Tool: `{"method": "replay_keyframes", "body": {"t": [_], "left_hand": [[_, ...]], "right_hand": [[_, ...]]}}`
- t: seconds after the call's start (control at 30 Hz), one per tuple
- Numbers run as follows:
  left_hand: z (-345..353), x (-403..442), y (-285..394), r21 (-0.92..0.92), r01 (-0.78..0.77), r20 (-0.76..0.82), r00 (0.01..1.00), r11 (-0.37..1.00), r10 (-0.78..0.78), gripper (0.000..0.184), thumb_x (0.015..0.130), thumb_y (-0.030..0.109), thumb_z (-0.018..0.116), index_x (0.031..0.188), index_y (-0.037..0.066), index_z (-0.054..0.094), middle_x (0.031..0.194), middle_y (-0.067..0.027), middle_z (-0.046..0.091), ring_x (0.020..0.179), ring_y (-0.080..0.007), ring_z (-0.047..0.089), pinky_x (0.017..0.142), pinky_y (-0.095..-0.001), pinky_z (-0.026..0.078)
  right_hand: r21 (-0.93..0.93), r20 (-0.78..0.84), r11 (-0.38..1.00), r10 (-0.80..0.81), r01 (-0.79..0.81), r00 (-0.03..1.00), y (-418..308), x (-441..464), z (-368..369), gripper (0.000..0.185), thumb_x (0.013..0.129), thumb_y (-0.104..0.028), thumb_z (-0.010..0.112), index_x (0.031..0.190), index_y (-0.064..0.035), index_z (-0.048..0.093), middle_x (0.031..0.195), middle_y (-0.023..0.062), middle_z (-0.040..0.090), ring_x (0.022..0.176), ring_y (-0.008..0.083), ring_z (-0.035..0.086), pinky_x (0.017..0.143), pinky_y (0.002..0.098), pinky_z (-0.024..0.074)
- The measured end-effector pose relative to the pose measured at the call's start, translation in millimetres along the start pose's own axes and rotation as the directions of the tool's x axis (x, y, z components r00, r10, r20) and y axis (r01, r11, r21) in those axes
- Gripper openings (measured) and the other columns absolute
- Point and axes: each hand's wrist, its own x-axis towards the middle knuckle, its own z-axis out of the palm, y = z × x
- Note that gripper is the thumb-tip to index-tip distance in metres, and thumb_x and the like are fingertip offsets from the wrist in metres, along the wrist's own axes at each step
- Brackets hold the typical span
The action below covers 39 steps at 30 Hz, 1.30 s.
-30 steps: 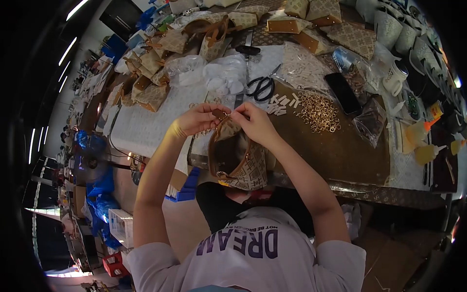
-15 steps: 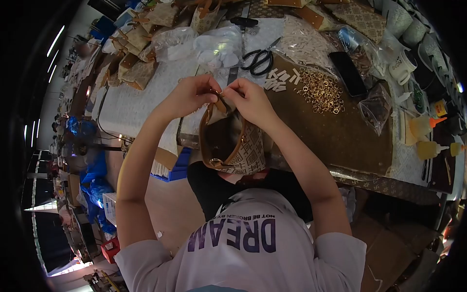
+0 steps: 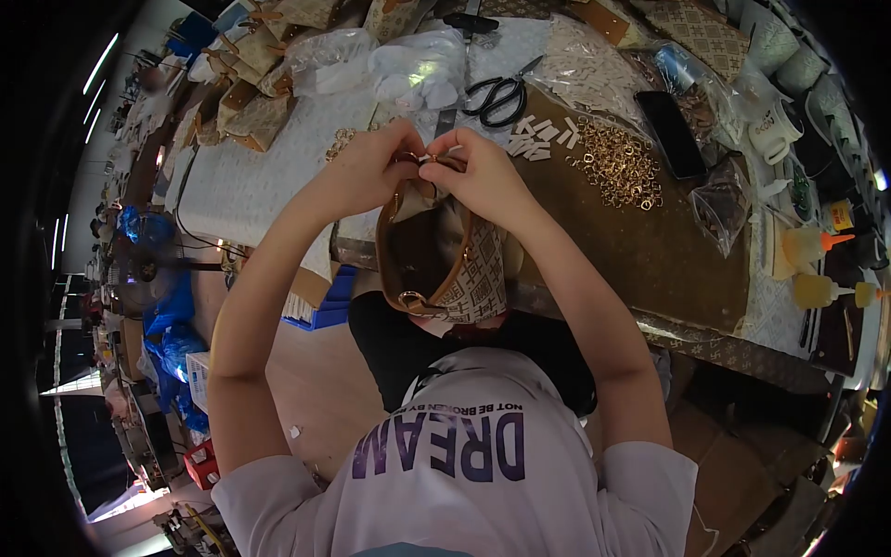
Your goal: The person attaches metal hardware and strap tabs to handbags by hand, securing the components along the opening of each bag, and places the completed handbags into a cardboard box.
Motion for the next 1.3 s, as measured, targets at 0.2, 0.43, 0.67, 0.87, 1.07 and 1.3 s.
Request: {"method": "replay_keyframes", "body": {"t": [0.2,0.43,0.67,0.87,1.07,1.3], "left_hand": [[30,-12,-29,-0.607,0.125,-0.070,0.975,0.785,-0.210,0.022,0.088,0.013,0.067,0.102,0.001,0.056,0.090,-0.0050,0.066,0.085,-0.0104,0.062,0.073,-0.0267,0.049],[46,-26,-12,-0.734,0.280,0.036,0.926,0.619,-0.376,0.015,0.085,0.013,0.073,0.088,0.005,0.061,0.082,0.0046,0.059,0.075,-0.0037,0.053,0.068,-0.0196,0.043],[56,-20,-36,-0.707,0.105,-0.057,0.977,0.700,-0.205,0.017,0.084,0.008,0.071,0.087,0.007,0.055,0.080,0.0057,0.055,0.076,-0.0040,0.050,0.069,-0.0195,0.041],[24,-21,2,-0.383,0.072,-0.157,0.977,0.921,-0.142,0.021,0.089,0.020,0.066,0.094,0.003,0.056,0.073,-0.0035,0.059,0.067,-0.0110,0.056,0.063,-0.0269,0.046],[29,-15,-5,-0.125,0.025,-0.241,0.969,0.992,-0.055,0.022,0.082,0.020,0.072,0.086,0.004,0.057,0.075,-0.0142,0.063,0.067,-0.0289,0.063,0.061,-0.0361,0.049],[34,-40,64,0.248,-0.337,-0.314,0.859,0.908,0.405,0.009,0.090,0.011,0.061,0.094,0.003,0.059,0.082,-0.0120,0.055,0.071,-0.0297,0.056,0.059,-0.0383,0.043]], "right_hand": [[-0.142,0.039,0.990,0.006,-0.001,0.999,-1,4,-9,0.027,0.082,-0.014,0.070,0.105,-0.0002,0.065,0.093,0.0101,0.069,0.089,0.0167,0.065,0.079,0.0288,0.0504],[-0.315,0.057,0.948,0.077,-0.056,0.995,-10,2,-13,0.022,0.085,-0.012,0.067,0.100,0.0029,0.065,0.079,0.0048,0.066,0.071,0.0094,0.055,0.067,0.0256,0.0443],[-0.252,-0.025,0.967,-0.038,0.031,0.999,-3,-4,-3,0.022,0.082,-0.016,0.068,0.093,0.0023,0.064,0.078,0.0157,0.066,0.073,0.0234,0.065,0.067,0.0342,0.0485],[-0.501,0.200,0.847,-0.086,0.177,0.976,-24,-5,-12,0.045,0.073,-0.031,0.076,0.102,0.0000,0.061,0.091,0.0194,0.067,0.089,0.0376,0.064,0.077,0.0417,0.0490],[-0.553,0.077,0.819,-0.134,0.154,0.988,-14,-6,2,0.025,0.072,-0.024,0.074,0.091,-0.0078,0.067,0.084,0.0152,0.068,0.081,0.0348,0.065,0.069,0.0419,0.0508],[-0.399,-0.119,0.829,-0.471,0.392,0.874,-34,-69,-9,0.017,0.072,-0.011,0.069,0.082,-0.0053,0.056,0.083,0.0143,0.062,0.076,0.0368,0.059,0.063,0.0437,0.0454]]}}
